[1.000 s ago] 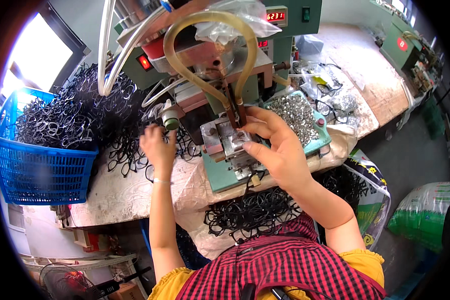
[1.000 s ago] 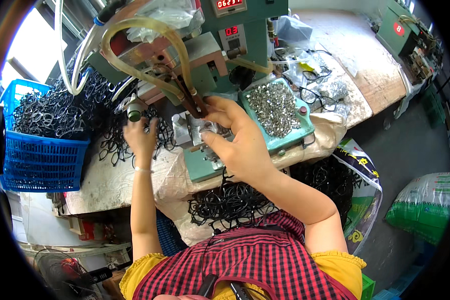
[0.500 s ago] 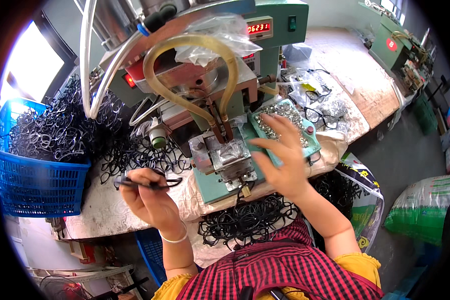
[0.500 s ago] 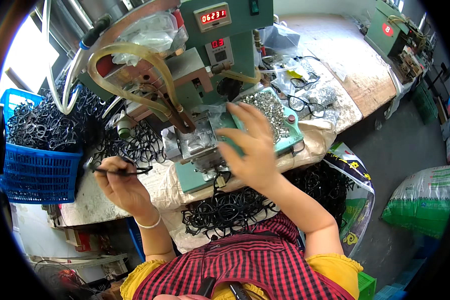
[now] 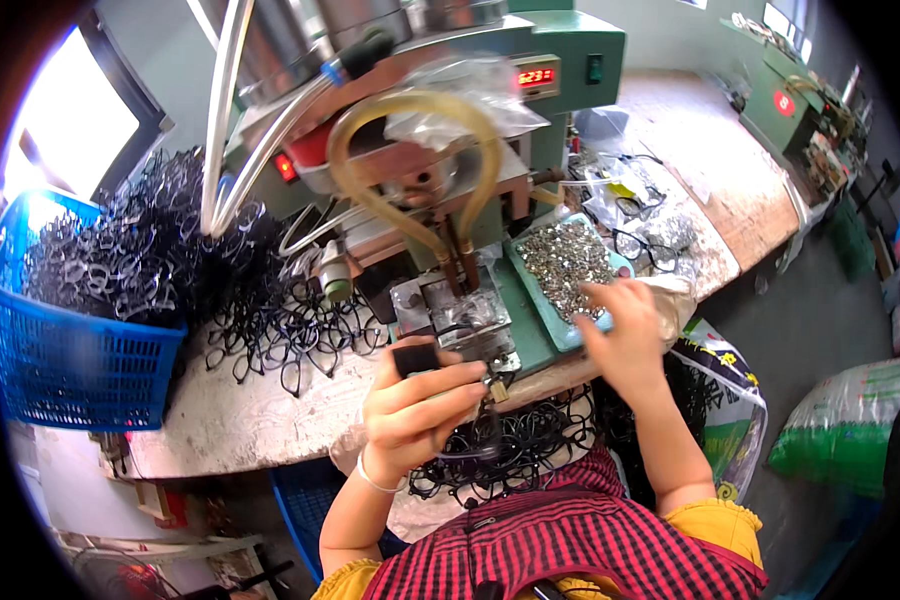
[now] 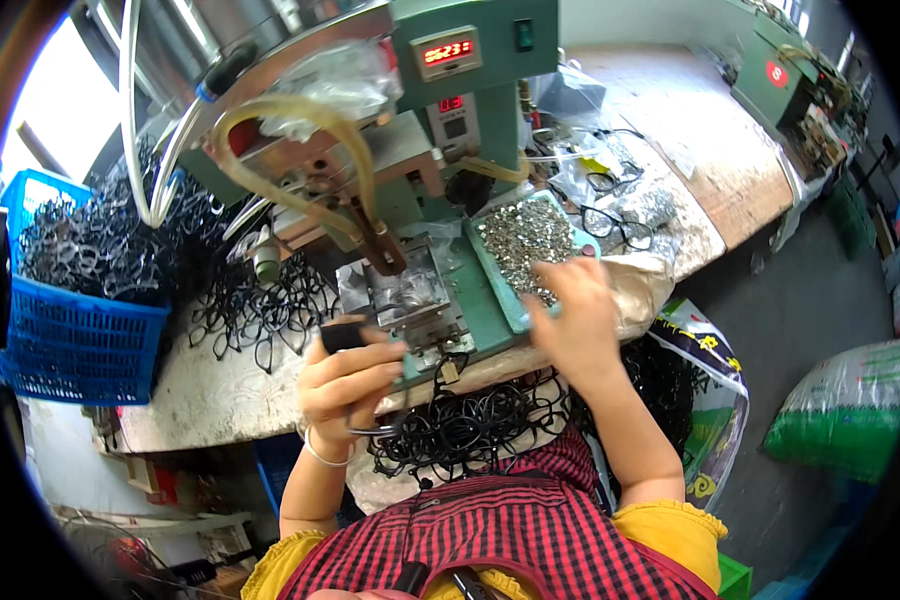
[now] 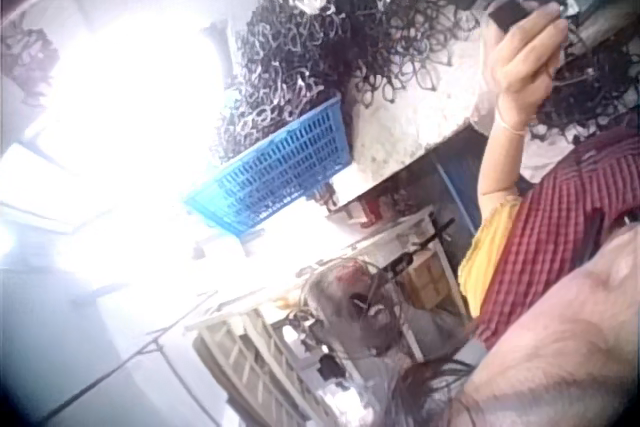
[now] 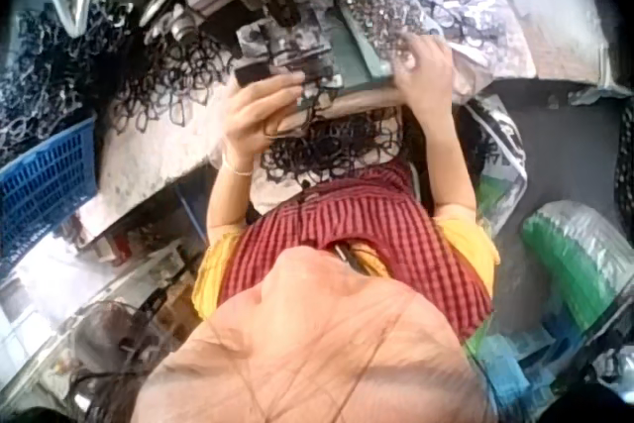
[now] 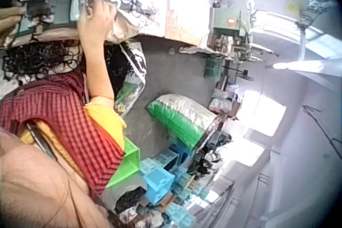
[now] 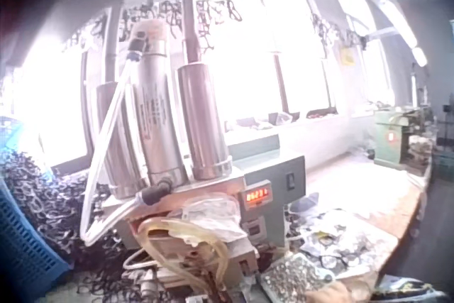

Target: The person repeatedly picks up black eyeglass frames from a pile, places them into a green press machine, and operates the lever to attach small metal components. The person then removes the assembled glasses and places them on the table, continuing the cycle.

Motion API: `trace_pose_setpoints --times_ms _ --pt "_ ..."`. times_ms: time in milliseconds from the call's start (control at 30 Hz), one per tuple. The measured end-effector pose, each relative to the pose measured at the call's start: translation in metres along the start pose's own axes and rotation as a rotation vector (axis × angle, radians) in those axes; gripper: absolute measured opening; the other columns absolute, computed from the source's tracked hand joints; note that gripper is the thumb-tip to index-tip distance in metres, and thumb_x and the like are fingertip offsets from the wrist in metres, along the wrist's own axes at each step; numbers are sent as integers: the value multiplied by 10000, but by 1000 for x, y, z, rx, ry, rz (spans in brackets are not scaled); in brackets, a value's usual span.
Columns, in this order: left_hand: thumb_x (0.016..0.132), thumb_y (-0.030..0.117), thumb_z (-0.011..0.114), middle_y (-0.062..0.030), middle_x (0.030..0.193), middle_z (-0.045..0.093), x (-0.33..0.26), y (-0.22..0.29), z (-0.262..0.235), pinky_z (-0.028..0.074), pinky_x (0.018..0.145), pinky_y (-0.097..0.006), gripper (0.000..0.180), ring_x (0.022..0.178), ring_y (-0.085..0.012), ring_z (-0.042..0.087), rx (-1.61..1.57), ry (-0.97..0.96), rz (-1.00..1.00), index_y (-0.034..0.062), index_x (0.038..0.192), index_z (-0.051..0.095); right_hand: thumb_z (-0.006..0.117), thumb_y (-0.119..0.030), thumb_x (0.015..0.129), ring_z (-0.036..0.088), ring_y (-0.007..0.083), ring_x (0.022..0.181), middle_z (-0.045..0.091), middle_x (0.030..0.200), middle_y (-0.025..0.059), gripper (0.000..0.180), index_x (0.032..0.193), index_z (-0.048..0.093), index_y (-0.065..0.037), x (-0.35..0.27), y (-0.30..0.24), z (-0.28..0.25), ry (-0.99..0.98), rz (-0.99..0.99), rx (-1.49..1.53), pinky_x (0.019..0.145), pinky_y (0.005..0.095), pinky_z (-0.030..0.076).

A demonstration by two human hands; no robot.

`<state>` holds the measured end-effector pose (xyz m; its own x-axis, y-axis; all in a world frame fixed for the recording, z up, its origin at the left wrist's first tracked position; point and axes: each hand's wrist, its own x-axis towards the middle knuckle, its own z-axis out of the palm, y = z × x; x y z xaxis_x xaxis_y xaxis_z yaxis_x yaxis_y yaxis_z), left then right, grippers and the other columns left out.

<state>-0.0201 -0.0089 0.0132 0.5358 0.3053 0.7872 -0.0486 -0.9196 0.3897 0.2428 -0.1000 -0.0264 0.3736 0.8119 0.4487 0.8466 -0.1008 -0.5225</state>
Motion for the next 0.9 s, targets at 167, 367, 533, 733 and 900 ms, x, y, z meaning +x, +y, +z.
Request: trace_pose_setpoints --times_ms 167,367,533,733,900 --pt "737 128 784 -30 1069 762 -7 -17 21 504 987 -506 269 885 -223 673 135 -101 83 144 1005 784 802 -85 750 607 308 911 686 865 81 205 934 723 -43 -13 67 41 216 -27 -105 833 419 479" --pt "737 116 788 -19 1085 760 -3 -11 13 509 985 -498 249 881 -230 665 104 -108 13 151 983 785 760 -81 802 627 289 907 701 855 83 69 855 724 -56 32 52 51 234 -8 83 843 408 477" --pt "744 94 807 7 1071 758 -5 -14 19 512 981 -487 244 820 -213 616 79 -46 15 149 980 776 736 -110 808 608 328 1077 685 1043 107 77 868 705 -73 28 48 62 155 -177 -48 913 442 484" --pt "759 86 807 -3 1124 744 -13 -14 22 499 1016 -503 285 933 -227 661 101 -30 24 138 1034 754 644 -109 846 519 342 1303 605 1296 122 189 1028 616 -72 67 48 80 -25 -484 -278 886 473 511" --pt "782 69 752 -101 1202 713 -71 27 -3 432 1105 -521 357 1122 -300 679 454 24 -45 88 1134 695 647 -48 930 703 250 928 717 983 90 137 1066 660 -35 46 66 65 181 -11 373 802 345 554"
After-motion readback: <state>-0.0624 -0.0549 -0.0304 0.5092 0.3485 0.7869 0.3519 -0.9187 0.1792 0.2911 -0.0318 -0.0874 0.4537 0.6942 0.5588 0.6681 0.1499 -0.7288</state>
